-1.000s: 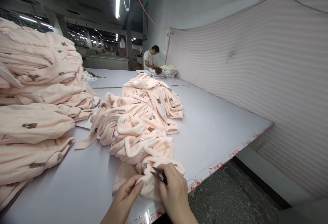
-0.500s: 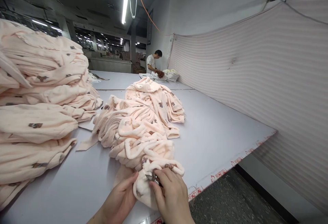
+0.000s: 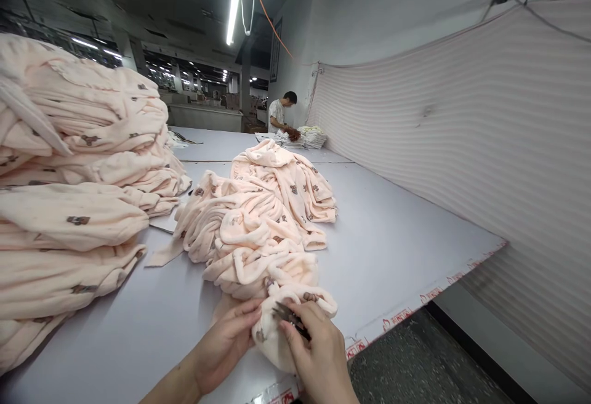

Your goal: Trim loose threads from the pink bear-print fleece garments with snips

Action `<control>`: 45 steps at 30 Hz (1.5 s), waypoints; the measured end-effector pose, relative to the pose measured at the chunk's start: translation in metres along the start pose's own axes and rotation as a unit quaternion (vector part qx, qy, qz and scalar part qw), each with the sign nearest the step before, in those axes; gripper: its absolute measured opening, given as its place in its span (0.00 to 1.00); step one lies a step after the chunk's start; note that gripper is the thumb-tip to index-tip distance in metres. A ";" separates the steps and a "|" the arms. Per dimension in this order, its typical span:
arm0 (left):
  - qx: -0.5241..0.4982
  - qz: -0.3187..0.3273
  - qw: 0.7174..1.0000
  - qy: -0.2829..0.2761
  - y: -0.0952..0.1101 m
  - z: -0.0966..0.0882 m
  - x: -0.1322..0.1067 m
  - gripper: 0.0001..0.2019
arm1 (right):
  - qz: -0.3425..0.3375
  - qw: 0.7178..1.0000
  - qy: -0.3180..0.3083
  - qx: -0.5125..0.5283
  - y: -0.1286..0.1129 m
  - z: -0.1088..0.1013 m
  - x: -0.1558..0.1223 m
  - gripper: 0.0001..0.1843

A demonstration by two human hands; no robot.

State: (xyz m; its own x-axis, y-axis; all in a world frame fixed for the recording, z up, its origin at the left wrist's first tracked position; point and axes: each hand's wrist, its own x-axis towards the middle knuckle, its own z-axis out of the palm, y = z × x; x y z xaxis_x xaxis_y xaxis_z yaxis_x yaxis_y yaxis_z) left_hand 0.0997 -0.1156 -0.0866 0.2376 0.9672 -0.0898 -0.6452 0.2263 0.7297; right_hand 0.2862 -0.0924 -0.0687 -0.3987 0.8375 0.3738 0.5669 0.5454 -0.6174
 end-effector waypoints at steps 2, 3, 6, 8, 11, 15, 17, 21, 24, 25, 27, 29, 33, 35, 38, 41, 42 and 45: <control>0.047 0.012 0.999 0.001 0.008 0.001 0.016 0.14 | 0.046 0.996 0.024 0.067 0.000 -0.003 -0.004 0.12; 0.058 0.011 0.998 -0.006 0.012 0.001 0.026 0.14 | 0.065 0.992 0.030 0.101 -0.001 -0.003 -0.006 0.13; 0.077 -0.016 0.996 -0.041 0.022 0.002 0.051 0.15 | 0.076 0.983 -0.019 0.168 -0.008 0.005 -0.010 0.15; 0.088 -0.036 0.994 -0.061 0.029 -0.001 0.058 0.16 | 0.054 0.983 -0.067 0.163 -0.014 0.021 -0.009 0.13; 0.103 -0.067 0.990 -0.070 0.044 -0.017 0.049 0.17 | 0.018 0.985 -0.133 0.105 -0.017 0.056 -0.003 0.10; 0.144 -0.041 0.988 0.024 0.064 -0.051 0.008 0.15 | -0.033 0.981 -0.191 0.026 -0.009 0.102 0.012 0.16; 0.170 -0.008 0.978 0.122 0.064 -0.067 -0.017 0.14 | -0.036 0.982 -0.185 0.023 -0.005 0.111 0.025 0.13; 0.213 -0.018 0.948 0.234 0.028 -0.076 -0.041 0.12 | -0.040 0.985 -0.156 0.068 -0.007 0.103 0.050 0.07; 0.240 -0.034 0.946 0.216 -0.008 -0.066 -0.026 0.11 | -0.040 0.982 -0.158 0.096 -0.011 0.091 0.057 0.07; 0.247 -0.028 0.945 0.211 -0.017 -0.062 -0.018 0.12 | -0.034 0.980 -0.163 0.107 -0.011 0.088 0.057 0.08; 0.249 0.003 0.944 0.216 -0.027 -0.057 -0.003 0.12 | -0.007 0.979 -0.159 0.131 -0.006 0.082 0.057 0.10; 0.236 0.048 0.944 0.226 -0.027 -0.056 0.004 0.11 | 0.023 0.981 -0.136 0.133 0.001 0.075 0.057 0.10; 0.211 0.143 0.941 0.224 -0.018 -0.066 -0.012 0.11 | 0.013 0.991 -0.116 0.062 0.010 0.063 0.058 0.08; 0.218 0.173 0.932 0.233 -0.015 -0.072 -0.023 0.12 | -0.024 0.990 -0.138 0.027 0.007 0.062 0.057 0.08; 0.228 0.183 0.927 0.233 -0.013 -0.076 -0.032 0.11 | -0.046 0.986 -0.163 -0.011 -0.006 0.062 0.055 0.13; 0.246 0.179 0.927 0.220 -0.011 -0.078 -0.034 0.10 | -0.017 0.981 -0.190 -0.032 -0.023 0.057 0.058 0.10; 0.258 0.177 0.925 0.215 -0.010 -0.079 -0.035 0.09 | -0.011 0.980 -0.197 -0.035 -0.029 0.055 0.060 0.09; 0.294 0.180 0.917 0.201 -0.009 -0.081 -0.036 0.08 | -0.017 0.978 -0.202 -0.053 -0.038 0.053 0.062 0.13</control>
State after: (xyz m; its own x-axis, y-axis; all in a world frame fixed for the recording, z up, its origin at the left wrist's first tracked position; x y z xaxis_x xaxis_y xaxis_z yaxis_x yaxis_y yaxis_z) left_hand 0.0377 -0.1426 -0.1448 -0.2774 0.9581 0.0717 -0.0989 -0.1027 0.9898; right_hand 0.2010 -0.0628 -0.0586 -0.6587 0.7485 0.0763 0.6108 0.5912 -0.5266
